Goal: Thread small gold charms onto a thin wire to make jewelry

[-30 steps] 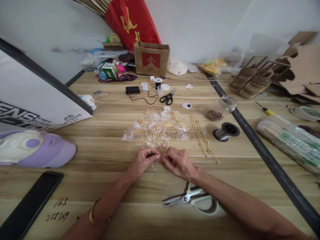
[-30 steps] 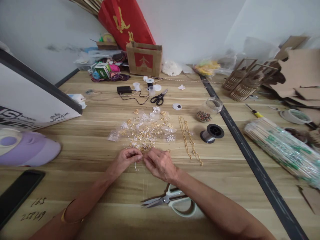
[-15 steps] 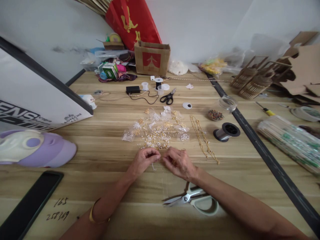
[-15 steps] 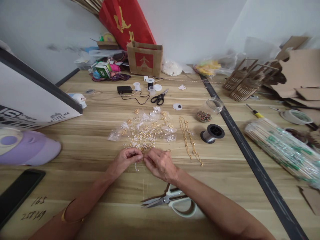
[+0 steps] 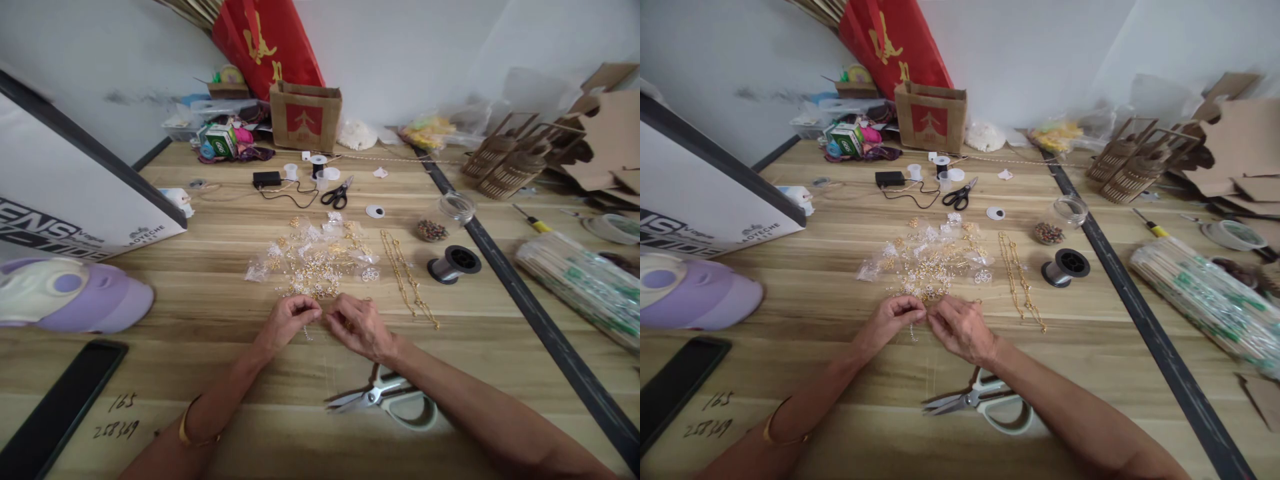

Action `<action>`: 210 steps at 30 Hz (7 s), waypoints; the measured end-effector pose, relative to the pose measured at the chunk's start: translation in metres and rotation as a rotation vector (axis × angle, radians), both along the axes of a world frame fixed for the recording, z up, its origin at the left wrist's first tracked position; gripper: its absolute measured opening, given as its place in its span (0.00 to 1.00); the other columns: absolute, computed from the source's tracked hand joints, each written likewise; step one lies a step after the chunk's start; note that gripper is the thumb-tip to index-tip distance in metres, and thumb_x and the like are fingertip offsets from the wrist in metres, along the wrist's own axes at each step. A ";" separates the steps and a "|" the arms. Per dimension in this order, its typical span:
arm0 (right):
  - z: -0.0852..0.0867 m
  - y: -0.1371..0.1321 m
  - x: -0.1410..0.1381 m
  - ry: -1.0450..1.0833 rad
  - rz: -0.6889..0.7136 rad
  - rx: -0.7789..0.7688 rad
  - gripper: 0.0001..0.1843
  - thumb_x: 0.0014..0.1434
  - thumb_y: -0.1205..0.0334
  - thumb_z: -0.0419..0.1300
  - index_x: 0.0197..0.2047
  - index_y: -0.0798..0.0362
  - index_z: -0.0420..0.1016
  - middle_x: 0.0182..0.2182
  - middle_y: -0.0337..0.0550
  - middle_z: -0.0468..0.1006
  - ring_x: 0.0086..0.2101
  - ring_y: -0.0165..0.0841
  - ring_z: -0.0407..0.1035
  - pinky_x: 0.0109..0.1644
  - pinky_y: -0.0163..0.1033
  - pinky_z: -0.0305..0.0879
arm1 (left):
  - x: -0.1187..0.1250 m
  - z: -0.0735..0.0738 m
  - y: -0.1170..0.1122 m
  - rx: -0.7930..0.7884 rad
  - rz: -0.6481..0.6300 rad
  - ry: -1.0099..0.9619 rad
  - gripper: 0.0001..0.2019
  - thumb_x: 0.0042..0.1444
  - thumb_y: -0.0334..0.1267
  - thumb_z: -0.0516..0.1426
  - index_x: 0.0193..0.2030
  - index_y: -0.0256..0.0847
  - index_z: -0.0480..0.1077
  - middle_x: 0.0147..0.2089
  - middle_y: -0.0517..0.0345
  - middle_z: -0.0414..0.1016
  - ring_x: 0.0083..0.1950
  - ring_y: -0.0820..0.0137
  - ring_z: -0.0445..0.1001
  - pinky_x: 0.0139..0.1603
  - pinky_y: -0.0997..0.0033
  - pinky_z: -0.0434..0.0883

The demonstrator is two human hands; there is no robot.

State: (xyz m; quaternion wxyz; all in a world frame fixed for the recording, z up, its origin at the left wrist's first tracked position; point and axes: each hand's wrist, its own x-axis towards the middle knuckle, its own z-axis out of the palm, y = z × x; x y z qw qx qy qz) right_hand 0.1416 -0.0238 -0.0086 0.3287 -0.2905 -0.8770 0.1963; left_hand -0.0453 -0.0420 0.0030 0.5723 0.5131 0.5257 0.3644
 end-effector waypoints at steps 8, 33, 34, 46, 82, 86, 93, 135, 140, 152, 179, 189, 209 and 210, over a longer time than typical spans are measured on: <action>0.001 0.000 0.000 -0.026 -0.006 0.006 0.05 0.61 0.66 0.53 0.33 0.54 0.65 0.25 0.38 0.68 0.24 0.26 0.61 0.28 0.32 0.52 | 0.000 0.002 0.000 -0.012 0.012 -0.007 0.06 0.46 0.37 0.60 0.26 0.35 0.71 0.24 0.61 0.69 0.28 0.74 0.65 0.31 0.76 0.62; 0.001 -0.001 -0.001 -0.007 0.017 0.006 0.05 0.62 0.66 0.52 0.34 0.54 0.66 0.26 0.39 0.68 0.25 0.27 0.61 0.28 0.32 0.53 | 0.000 0.000 0.000 -0.003 -0.003 -0.013 0.06 0.47 0.37 0.60 0.28 0.35 0.71 0.26 0.60 0.70 0.29 0.74 0.66 0.32 0.76 0.62; 0.002 -0.001 -0.001 -0.009 0.019 0.003 0.05 0.62 0.66 0.52 0.34 0.54 0.66 0.26 0.39 0.68 0.25 0.27 0.61 0.28 0.32 0.53 | 0.000 0.000 0.000 -0.002 -0.004 -0.014 0.06 0.47 0.37 0.60 0.28 0.35 0.71 0.26 0.60 0.70 0.30 0.74 0.66 0.32 0.76 0.62; 0.001 0.000 -0.001 -0.004 0.016 0.004 0.05 0.62 0.66 0.53 0.33 0.54 0.66 0.25 0.39 0.68 0.24 0.26 0.60 0.27 0.32 0.52 | -0.001 -0.002 0.000 0.024 -0.035 -0.005 0.06 0.47 0.36 0.59 0.28 0.35 0.71 0.26 0.60 0.70 0.30 0.74 0.67 0.33 0.76 0.63; 0.000 0.001 -0.001 0.004 0.016 -0.052 0.05 0.63 0.65 0.53 0.38 0.53 0.70 0.29 0.42 0.73 0.28 0.29 0.67 0.32 0.33 0.60 | 0.001 0.003 -0.004 0.198 -0.041 0.184 0.10 0.55 0.38 0.55 0.27 0.35 0.72 0.26 0.59 0.73 0.30 0.72 0.70 0.34 0.75 0.66; -0.002 0.001 -0.001 0.009 0.016 -0.042 0.05 0.63 0.64 0.53 0.38 0.53 0.69 0.28 0.41 0.73 0.27 0.28 0.66 0.31 0.32 0.60 | 0.001 0.003 -0.004 0.208 -0.032 0.189 0.08 0.54 0.36 0.56 0.28 0.35 0.72 0.27 0.58 0.74 0.31 0.71 0.71 0.35 0.75 0.67; 0.000 0.001 0.001 0.000 -0.012 -0.077 0.08 0.62 0.59 0.54 0.40 0.54 0.68 0.29 0.42 0.71 0.27 0.29 0.65 0.30 0.33 0.59 | 0.001 -0.002 -0.004 0.179 0.032 0.149 0.06 0.52 0.36 0.58 0.29 0.35 0.73 0.29 0.56 0.75 0.33 0.70 0.71 0.35 0.74 0.67; -0.005 -0.001 -0.002 0.036 0.085 -0.185 0.12 0.60 0.63 0.57 0.47 0.51 0.61 0.41 0.47 0.74 0.39 0.35 0.70 0.40 0.39 0.67 | 0.002 0.010 -0.005 0.282 0.023 0.238 0.06 0.53 0.33 0.56 0.28 0.37 0.71 0.28 0.59 0.74 0.32 0.71 0.71 0.36 0.75 0.66; -0.006 0.000 -0.001 0.013 0.065 -0.171 0.04 0.63 0.66 0.53 0.41 0.52 0.66 0.33 0.43 0.74 0.34 0.32 0.69 0.37 0.36 0.66 | 0.001 0.008 -0.004 0.298 0.011 0.262 0.06 0.53 0.33 0.56 0.27 0.37 0.70 0.27 0.59 0.73 0.31 0.72 0.70 0.34 0.75 0.66; -0.003 0.000 0.001 -0.023 0.041 -0.069 0.08 0.65 0.66 0.51 0.43 0.53 0.69 0.33 0.44 0.73 0.33 0.31 0.68 0.36 0.35 0.65 | 0.001 0.008 -0.003 0.299 -0.022 0.301 0.06 0.53 0.34 0.55 0.27 0.36 0.70 0.27 0.59 0.73 0.31 0.72 0.70 0.34 0.75 0.66; -0.005 0.006 -0.001 -0.200 0.116 0.206 0.09 0.62 0.70 0.53 0.46 0.61 0.66 0.28 0.42 0.73 0.28 0.29 0.65 0.27 0.35 0.61 | -0.009 0.002 0.007 0.087 -0.128 0.201 0.07 0.55 0.33 0.54 0.28 0.38 0.69 0.27 0.60 0.72 0.31 0.72 0.69 0.34 0.76 0.64; -0.002 0.005 -0.006 -0.214 0.073 0.247 0.08 0.62 0.71 0.52 0.44 0.60 0.68 0.27 0.42 0.72 0.27 0.29 0.64 0.27 0.35 0.61 | -0.011 0.001 0.003 0.071 -0.070 0.108 0.08 0.55 0.37 0.54 0.29 0.37 0.70 0.29 0.58 0.73 0.32 0.71 0.70 0.34 0.75 0.66; 0.013 0.011 -0.005 0.123 -0.023 -0.220 0.07 0.64 0.67 0.50 0.38 0.55 0.69 0.33 0.45 0.70 0.33 0.31 0.65 0.36 0.35 0.63 | -0.014 0.013 0.004 0.205 0.156 0.229 0.08 0.54 0.39 0.56 0.29 0.36 0.71 0.28 0.58 0.74 0.32 0.71 0.72 0.35 0.75 0.69; 0.013 0.013 -0.005 0.153 -0.043 -0.224 0.07 0.63 0.67 0.51 0.37 0.55 0.69 0.32 0.45 0.70 0.33 0.31 0.65 0.36 0.35 0.63 | -0.014 0.014 0.006 0.210 0.195 0.247 0.08 0.53 0.39 0.56 0.29 0.36 0.71 0.28 0.59 0.74 0.32 0.71 0.72 0.36 0.75 0.69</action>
